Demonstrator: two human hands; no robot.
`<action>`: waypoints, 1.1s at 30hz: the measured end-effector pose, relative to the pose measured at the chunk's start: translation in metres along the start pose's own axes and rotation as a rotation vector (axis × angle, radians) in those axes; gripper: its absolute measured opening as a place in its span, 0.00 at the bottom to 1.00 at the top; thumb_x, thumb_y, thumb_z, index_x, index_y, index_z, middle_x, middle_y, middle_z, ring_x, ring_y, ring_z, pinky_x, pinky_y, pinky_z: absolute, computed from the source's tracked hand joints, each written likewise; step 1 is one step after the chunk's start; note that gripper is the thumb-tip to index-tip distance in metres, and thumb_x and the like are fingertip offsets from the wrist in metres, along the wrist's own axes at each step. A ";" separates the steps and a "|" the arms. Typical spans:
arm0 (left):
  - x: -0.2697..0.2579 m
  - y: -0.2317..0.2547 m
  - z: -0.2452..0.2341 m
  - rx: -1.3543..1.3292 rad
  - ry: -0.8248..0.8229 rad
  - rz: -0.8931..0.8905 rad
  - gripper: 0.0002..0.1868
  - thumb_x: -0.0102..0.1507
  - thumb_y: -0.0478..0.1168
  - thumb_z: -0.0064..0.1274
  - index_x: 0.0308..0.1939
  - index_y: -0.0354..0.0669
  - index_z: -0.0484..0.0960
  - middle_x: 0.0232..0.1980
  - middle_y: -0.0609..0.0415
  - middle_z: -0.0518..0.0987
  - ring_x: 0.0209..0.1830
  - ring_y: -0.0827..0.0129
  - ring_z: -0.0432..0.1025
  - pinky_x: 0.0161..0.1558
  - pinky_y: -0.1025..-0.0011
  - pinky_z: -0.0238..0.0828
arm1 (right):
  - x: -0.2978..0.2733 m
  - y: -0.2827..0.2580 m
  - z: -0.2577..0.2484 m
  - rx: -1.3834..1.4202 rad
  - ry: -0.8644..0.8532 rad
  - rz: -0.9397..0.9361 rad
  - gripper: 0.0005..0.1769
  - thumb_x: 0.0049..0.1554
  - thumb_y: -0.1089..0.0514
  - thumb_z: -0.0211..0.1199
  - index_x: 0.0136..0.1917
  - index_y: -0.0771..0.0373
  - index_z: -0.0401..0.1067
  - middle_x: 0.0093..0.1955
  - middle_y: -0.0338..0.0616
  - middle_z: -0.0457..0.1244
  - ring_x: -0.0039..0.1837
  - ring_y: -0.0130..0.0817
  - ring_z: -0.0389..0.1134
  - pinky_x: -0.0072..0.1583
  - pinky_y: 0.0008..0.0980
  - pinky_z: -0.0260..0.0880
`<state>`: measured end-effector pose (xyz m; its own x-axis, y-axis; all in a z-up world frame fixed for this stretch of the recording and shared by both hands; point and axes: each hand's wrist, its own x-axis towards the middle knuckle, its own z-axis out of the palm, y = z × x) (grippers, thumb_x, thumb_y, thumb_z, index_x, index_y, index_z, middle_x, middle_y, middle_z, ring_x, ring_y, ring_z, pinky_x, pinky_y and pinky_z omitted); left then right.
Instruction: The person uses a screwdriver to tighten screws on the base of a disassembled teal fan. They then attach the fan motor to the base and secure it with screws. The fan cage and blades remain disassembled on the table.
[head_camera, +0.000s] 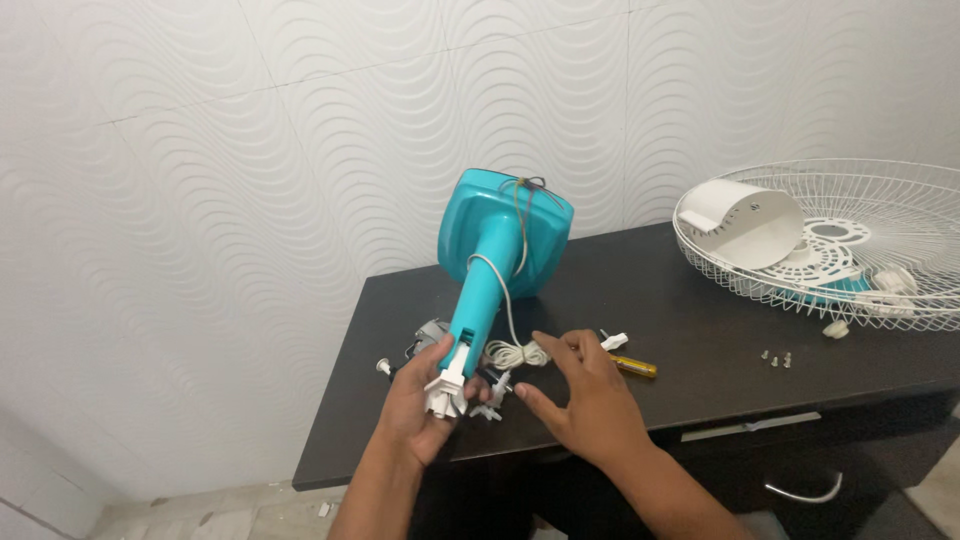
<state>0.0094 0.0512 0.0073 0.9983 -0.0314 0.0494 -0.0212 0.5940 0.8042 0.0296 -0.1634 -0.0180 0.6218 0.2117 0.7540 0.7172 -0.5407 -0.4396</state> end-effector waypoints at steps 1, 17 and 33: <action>-0.002 0.001 -0.001 -0.043 -0.007 0.005 0.22 0.65 0.50 0.51 0.49 0.32 0.73 0.34 0.45 0.77 0.23 0.66 0.71 0.36 0.60 0.73 | 0.003 -0.002 0.002 0.018 -0.051 0.083 0.30 0.49 0.48 0.71 0.62 0.62 0.74 0.53 0.50 0.62 0.51 0.43 0.67 0.50 0.41 0.69; -0.013 0.013 -0.022 -0.076 -0.263 -0.051 0.31 0.71 0.55 0.37 0.44 0.25 0.78 0.24 0.45 0.74 0.29 0.58 0.72 0.40 0.62 0.73 | 0.009 -0.030 0.022 0.198 -0.424 -0.027 0.41 0.58 0.43 0.63 0.81 0.43 0.52 0.53 0.43 0.62 0.41 0.36 0.70 0.46 0.37 0.73; 0.000 0.016 -0.013 0.493 0.090 -0.057 0.36 0.68 0.66 0.38 0.49 0.33 0.80 0.34 0.44 0.79 0.32 0.62 0.77 0.40 0.64 0.77 | 0.010 -0.026 0.024 0.076 -0.487 0.031 0.54 0.52 0.46 0.70 0.83 0.41 0.42 0.58 0.49 0.61 0.52 0.49 0.69 0.54 0.46 0.71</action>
<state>0.0093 0.0715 0.0127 0.9989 0.0292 -0.0368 0.0323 0.1422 0.9893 0.0241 -0.1279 -0.0107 0.7051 0.5622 0.4322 0.7056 -0.4955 -0.5066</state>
